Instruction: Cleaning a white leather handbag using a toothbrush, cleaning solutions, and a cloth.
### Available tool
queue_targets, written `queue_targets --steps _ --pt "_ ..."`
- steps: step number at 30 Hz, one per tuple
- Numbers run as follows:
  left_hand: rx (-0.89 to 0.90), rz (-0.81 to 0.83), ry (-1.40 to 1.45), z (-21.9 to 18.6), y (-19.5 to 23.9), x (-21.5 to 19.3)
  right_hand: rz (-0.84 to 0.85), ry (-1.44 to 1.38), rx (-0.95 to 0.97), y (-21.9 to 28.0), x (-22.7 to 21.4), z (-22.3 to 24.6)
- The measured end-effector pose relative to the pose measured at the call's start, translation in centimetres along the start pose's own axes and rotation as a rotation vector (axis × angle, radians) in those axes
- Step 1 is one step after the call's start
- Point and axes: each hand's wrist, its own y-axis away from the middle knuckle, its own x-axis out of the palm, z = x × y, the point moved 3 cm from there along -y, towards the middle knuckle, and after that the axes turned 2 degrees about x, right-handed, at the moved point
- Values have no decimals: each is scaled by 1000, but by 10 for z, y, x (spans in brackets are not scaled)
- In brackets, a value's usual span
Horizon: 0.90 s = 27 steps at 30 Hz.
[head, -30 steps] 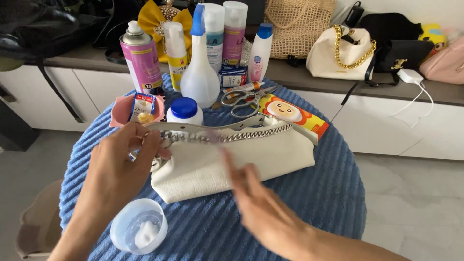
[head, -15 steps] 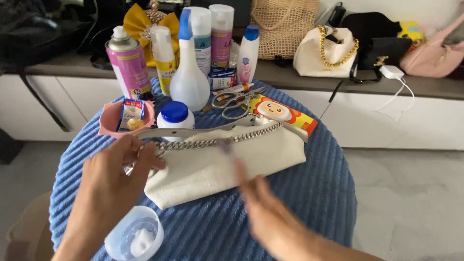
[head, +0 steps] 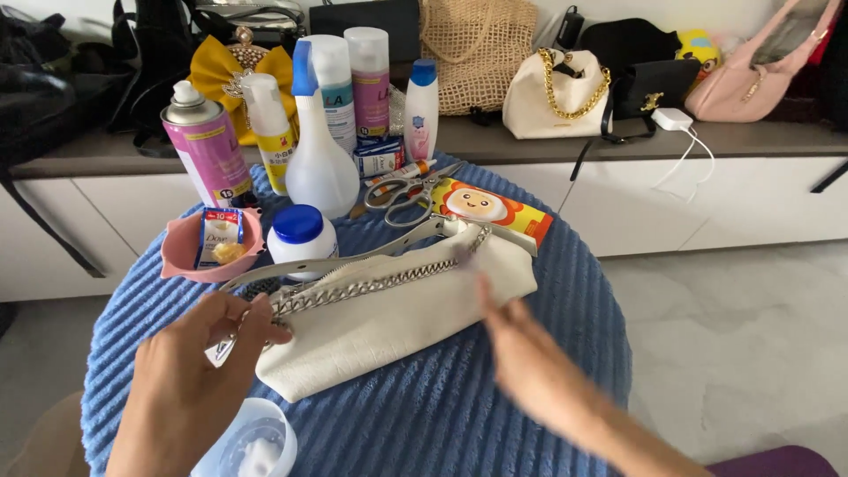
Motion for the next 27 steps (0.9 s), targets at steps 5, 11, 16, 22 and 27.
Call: queue_targets --steps 5,11,16,22,27 --pt "0 -11 -17 3 -2 3 -112 -177 -16 23 0 11" --pt "-38 37 35 2 5 1 -161 -31 230 0 -31 -13" --pt "-7 -7 -3 6 0 3 -172 70 22 14 -3 -22" --pt "-31 14 39 10 1 3 -282 121 121 -17 -30 -58" --pt "-63 -14 89 11 3 5 -65 74 107 -2 -17 -51"
